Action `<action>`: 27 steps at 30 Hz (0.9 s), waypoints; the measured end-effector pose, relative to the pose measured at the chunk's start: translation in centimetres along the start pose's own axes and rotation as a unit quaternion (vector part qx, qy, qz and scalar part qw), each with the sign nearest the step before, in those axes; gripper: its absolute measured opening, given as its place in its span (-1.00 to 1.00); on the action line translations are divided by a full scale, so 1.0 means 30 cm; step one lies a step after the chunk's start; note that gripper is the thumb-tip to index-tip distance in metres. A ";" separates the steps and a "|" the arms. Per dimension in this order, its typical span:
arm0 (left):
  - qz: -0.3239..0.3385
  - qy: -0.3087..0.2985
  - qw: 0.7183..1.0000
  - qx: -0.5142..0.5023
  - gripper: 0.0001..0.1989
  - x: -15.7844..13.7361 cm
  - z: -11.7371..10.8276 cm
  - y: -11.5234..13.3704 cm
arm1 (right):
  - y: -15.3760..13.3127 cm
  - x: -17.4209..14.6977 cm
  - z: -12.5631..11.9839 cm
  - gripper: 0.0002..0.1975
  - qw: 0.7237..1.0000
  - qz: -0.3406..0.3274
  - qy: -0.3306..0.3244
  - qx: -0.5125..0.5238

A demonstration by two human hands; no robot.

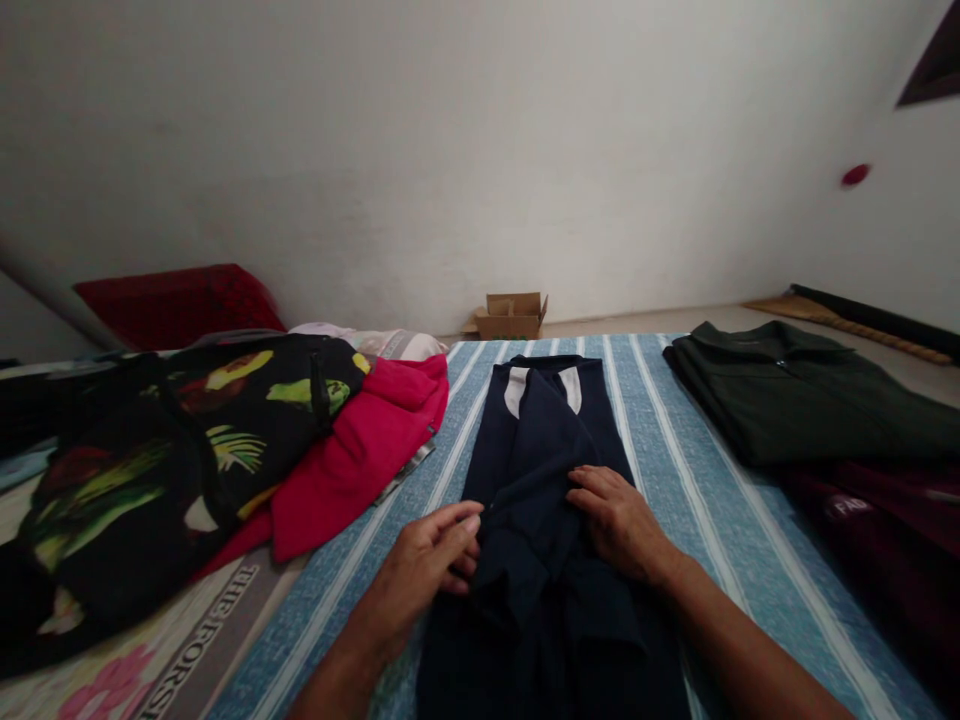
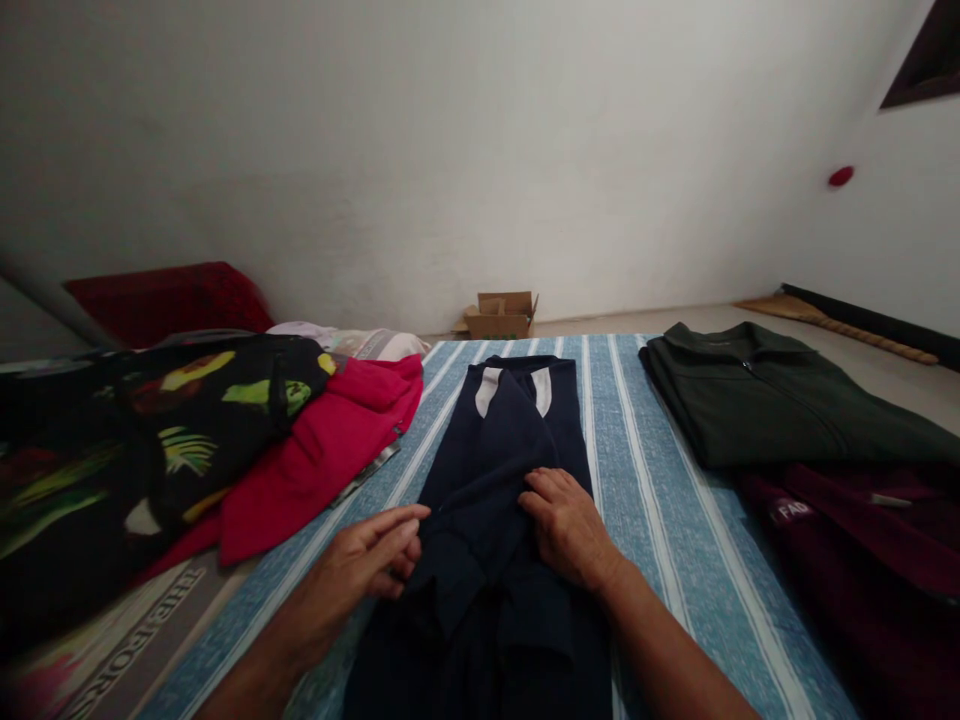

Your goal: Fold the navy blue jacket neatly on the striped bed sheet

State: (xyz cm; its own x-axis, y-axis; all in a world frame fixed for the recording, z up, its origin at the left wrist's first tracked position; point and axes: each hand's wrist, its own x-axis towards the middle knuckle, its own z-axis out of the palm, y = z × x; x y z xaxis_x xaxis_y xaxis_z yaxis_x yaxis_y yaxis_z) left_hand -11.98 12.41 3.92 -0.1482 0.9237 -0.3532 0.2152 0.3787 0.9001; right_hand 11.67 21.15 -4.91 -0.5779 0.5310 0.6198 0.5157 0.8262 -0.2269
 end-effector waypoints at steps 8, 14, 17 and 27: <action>-0.036 -0.021 0.997 0.059 -0.55 0.192 0.063 0.022 | -0.004 0.000 0.006 -0.63 1.000 -0.010 0.003 -0.009; -0.055 -0.003 0.998 -0.039 -0.68 0.263 0.094 0.005 | -0.004 0.001 0.008 -0.64 1.000 -0.008 0.000 0.003; -0.068 -0.020 0.994 -0.081 -0.64 0.258 0.096 0.005 | -0.007 0.002 0.009 -0.62 1.000 -0.004 0.001 0.010; -0.050 -0.022 0.986 -0.155 -0.63 0.248 0.103 0.053 | -0.005 -0.001 0.014 -0.65 1.000 0.004 -0.004 0.018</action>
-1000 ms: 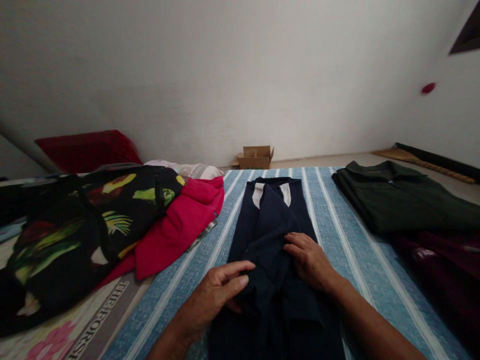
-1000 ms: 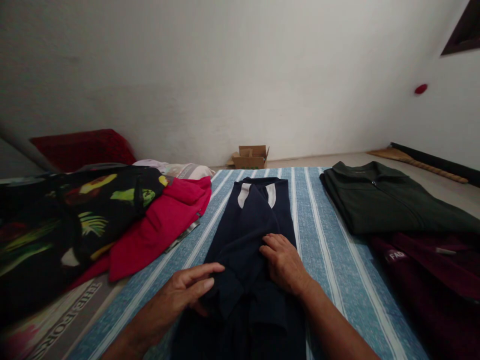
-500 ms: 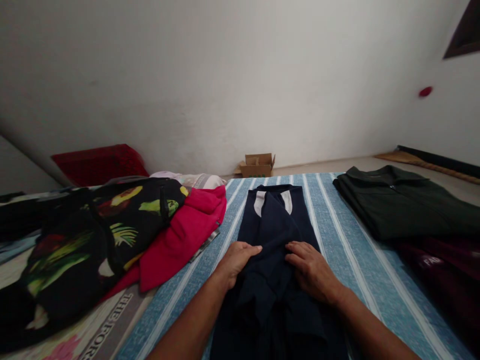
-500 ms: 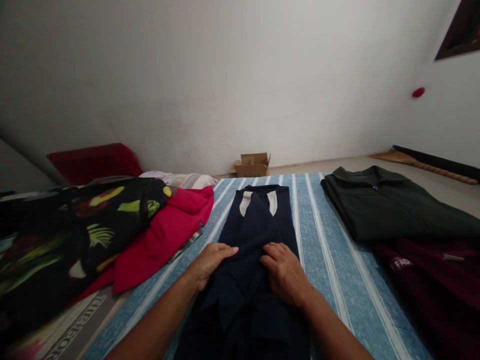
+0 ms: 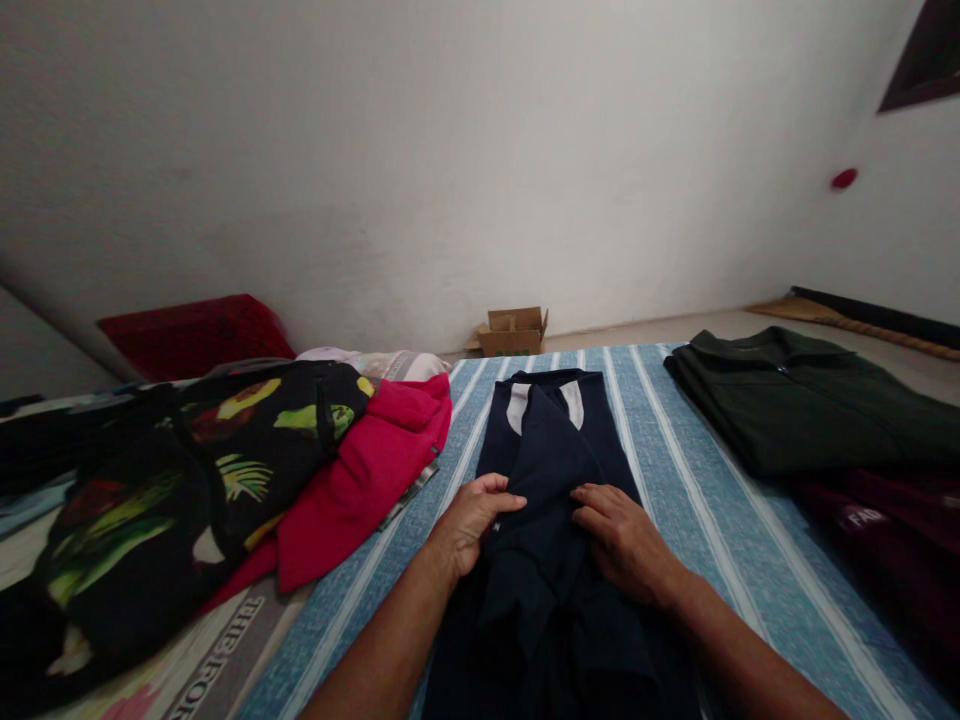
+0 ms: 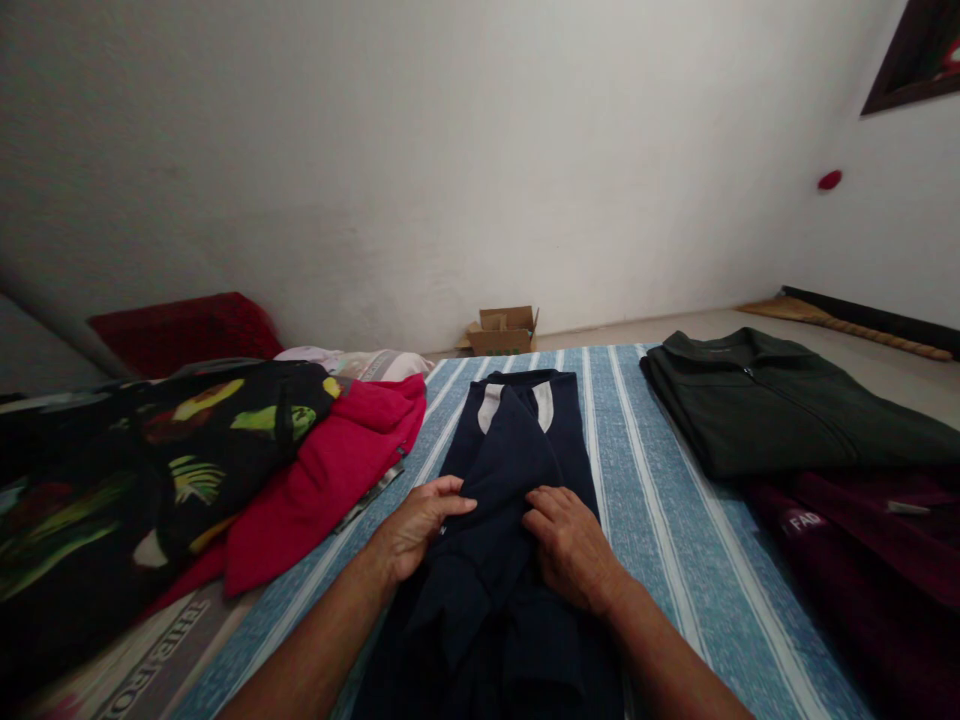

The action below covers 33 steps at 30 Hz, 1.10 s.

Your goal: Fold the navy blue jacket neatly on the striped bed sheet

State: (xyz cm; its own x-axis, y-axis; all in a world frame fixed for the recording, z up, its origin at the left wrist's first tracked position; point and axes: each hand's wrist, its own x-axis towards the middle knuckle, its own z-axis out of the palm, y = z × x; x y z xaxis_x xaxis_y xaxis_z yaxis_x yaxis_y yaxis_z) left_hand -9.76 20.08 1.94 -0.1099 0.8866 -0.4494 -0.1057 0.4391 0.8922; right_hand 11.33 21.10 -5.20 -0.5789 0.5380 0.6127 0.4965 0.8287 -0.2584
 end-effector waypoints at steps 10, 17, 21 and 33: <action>-0.036 0.040 0.998 -0.036 -0.55 0.057 0.017 0.000 | 0.004 0.002 0.000 -0.63 1.000 0.009 -0.024 0.004; 0.044 0.091 0.992 0.076 -0.64 0.091 0.016 -0.005 | 0.004 0.002 0.000 -0.65 1.000 0.011 -0.020 0.010; 0.119 0.105 0.974 0.163 -0.67 0.089 0.012 -0.015 | 0.004 0.003 0.001 -0.65 1.000 0.004 -0.013 0.010; 0.227 0.094 0.934 0.261 -0.58 0.074 -0.009 -0.038 | 0.000 0.008 -0.007 -0.61 0.999 0.006 -0.032 0.009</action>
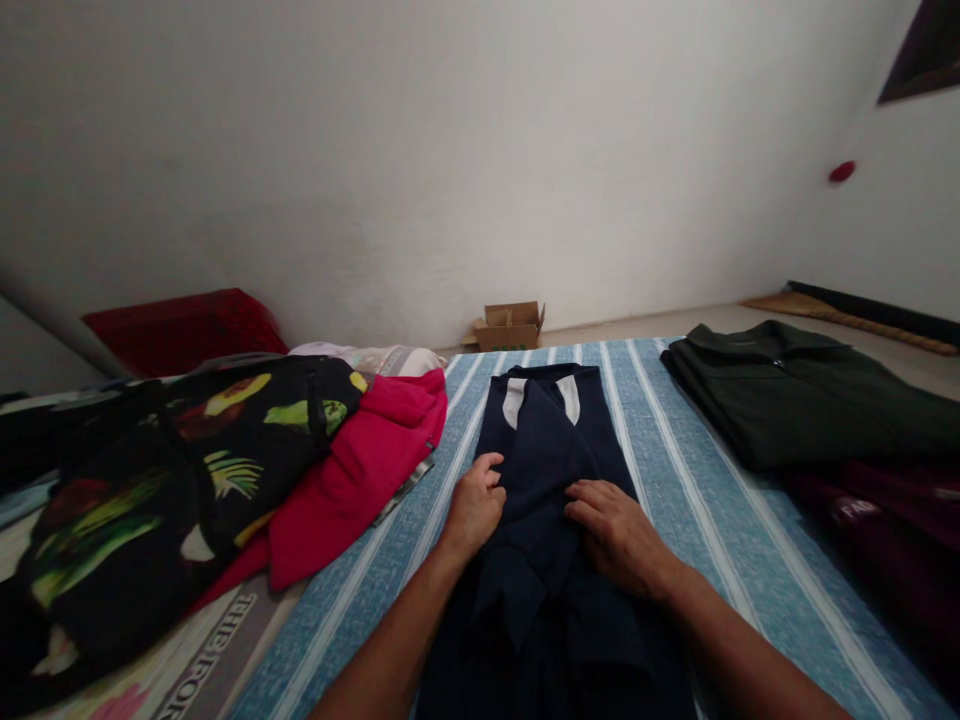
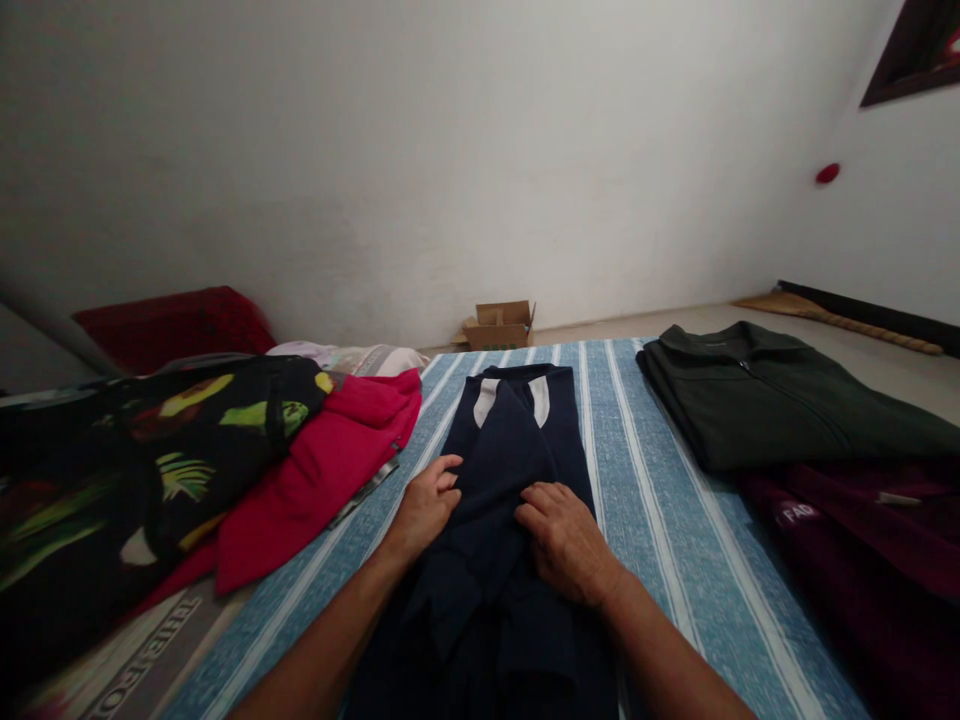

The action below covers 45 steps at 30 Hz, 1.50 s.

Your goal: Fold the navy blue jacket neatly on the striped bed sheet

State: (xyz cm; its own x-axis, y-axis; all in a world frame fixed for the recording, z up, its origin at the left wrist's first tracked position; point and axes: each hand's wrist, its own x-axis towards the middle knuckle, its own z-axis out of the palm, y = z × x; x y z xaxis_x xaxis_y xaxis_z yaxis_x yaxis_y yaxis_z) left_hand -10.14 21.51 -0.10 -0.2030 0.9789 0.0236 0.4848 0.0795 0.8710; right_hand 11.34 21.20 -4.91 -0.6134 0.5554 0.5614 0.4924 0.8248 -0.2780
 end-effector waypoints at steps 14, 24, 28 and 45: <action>0.029 -0.028 0.965 0.260 -0.88 0.125 0.038 -0.018 | -0.009 0.007 -0.006 -0.72 0.999 0.012 -0.048 -0.006; 0.015 -0.010 0.966 0.257 -0.89 0.095 0.020 -0.027 | -0.015 0.018 -0.036 -0.69 0.996 0.032 -0.070 0.037; -0.025 -0.012 0.968 0.250 -0.82 0.073 0.001 -0.001 | -0.046 0.034 -0.069 -0.60 0.991 0.037 -0.071 0.107; -0.104 -0.007 0.993 -0.049 -0.86 0.009 -0.001 -0.040 | -0.120 0.055 -0.088 -0.86 0.965 0.059 -0.128 0.219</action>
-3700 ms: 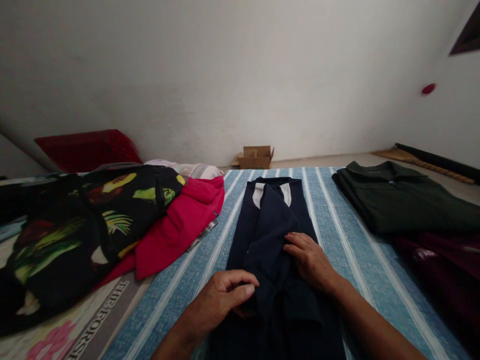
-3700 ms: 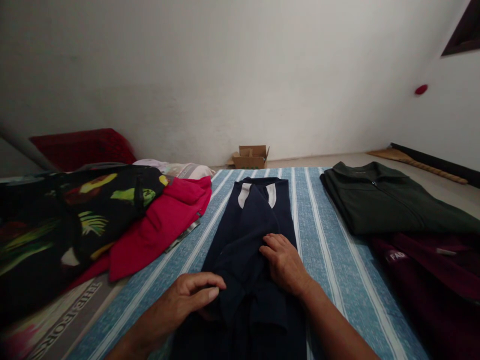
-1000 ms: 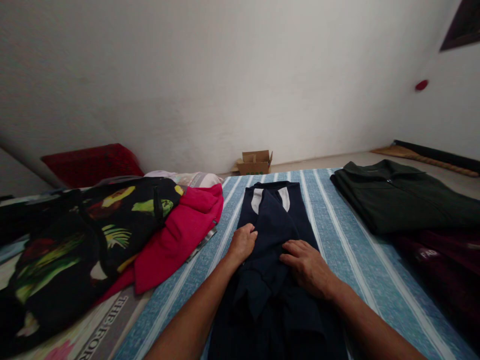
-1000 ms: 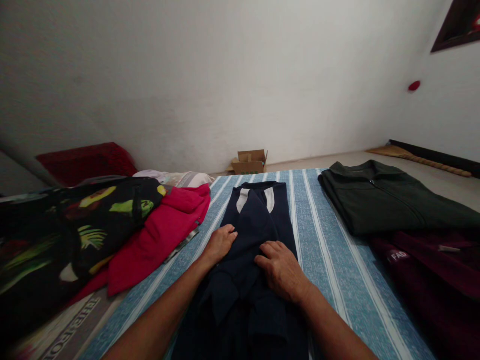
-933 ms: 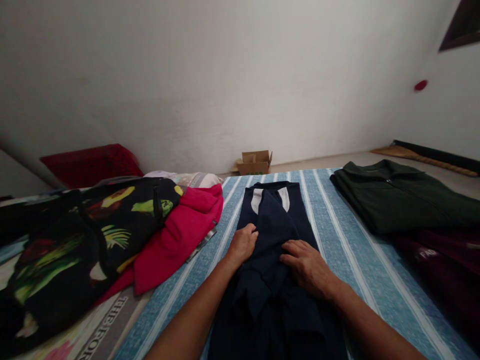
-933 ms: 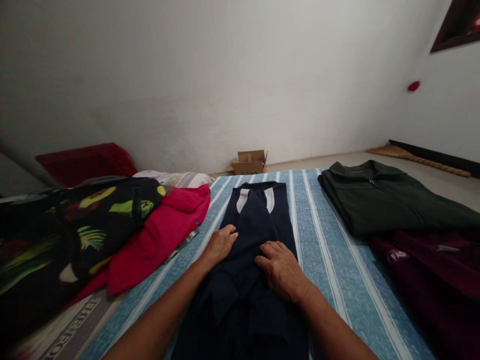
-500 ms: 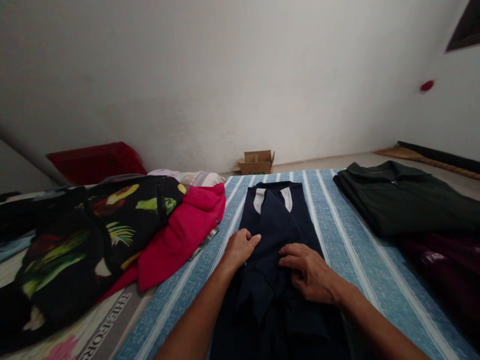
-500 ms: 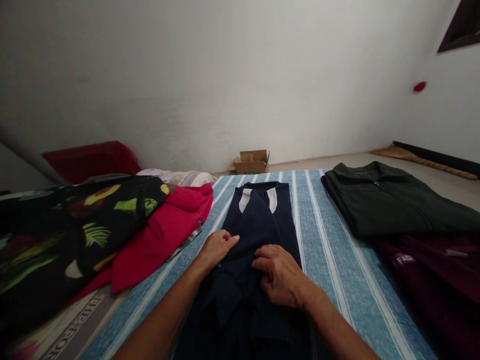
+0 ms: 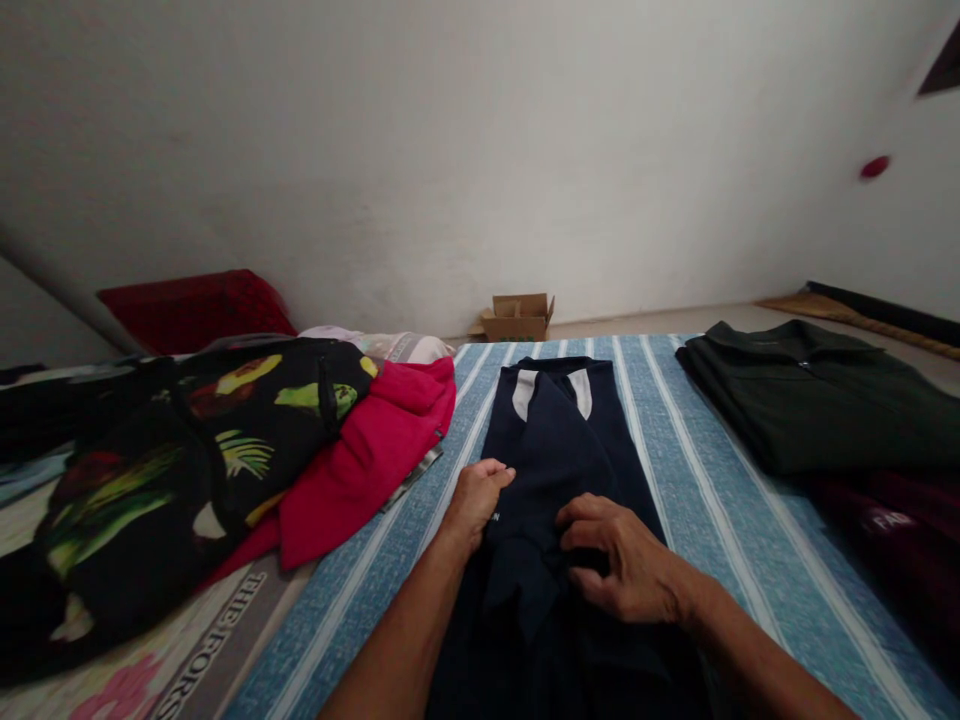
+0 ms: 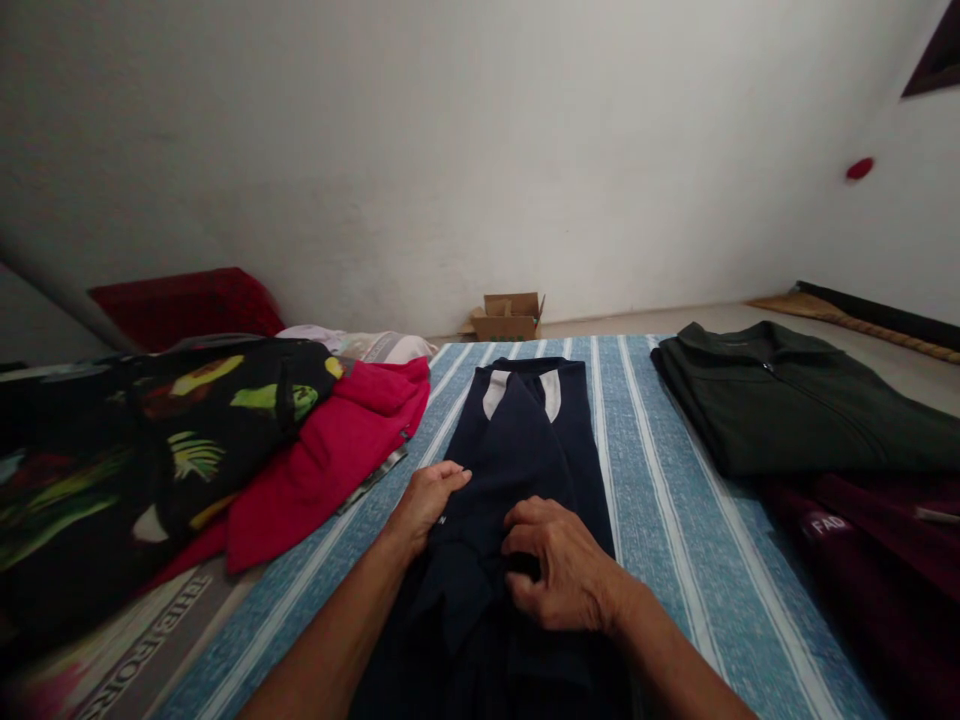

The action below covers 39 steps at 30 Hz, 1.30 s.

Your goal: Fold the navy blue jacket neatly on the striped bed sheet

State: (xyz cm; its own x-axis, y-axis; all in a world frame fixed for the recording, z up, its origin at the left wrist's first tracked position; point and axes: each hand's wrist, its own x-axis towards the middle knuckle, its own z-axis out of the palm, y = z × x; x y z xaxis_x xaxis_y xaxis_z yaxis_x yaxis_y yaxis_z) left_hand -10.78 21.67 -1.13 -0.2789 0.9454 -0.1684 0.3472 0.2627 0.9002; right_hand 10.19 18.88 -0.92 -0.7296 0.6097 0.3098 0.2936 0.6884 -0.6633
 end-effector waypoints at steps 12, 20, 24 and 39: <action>0.075 0.036 0.932 0.352 -0.83 -0.004 0.025 0.034 | -0.045 0.004 0.000 -0.84 0.997 0.024 -0.062 -0.041; 0.097 0.051 0.943 0.313 -0.82 0.018 0.029 0.003 | -0.032 0.005 -0.002 -0.77 0.995 0.025 -0.081 -0.055; 0.091 0.050 0.958 0.266 -0.82 0.021 0.025 0.011 | -0.033 0.008 0.000 -0.73 0.995 0.029 -0.078 -0.058; 0.098 0.058 0.906 0.407 -0.82 0.004 0.034 0.003 | -0.016 0.014 0.018 -0.63 0.996 0.013 -0.068 -0.058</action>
State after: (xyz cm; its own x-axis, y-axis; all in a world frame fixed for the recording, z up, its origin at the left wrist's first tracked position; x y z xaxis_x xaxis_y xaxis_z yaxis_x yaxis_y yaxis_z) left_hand -9.87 22.01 -1.47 -0.2170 0.9750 0.0482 0.9328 0.1925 0.3048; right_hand 9.40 18.59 -0.85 -0.7950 0.5748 0.1938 0.3771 0.7186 -0.5843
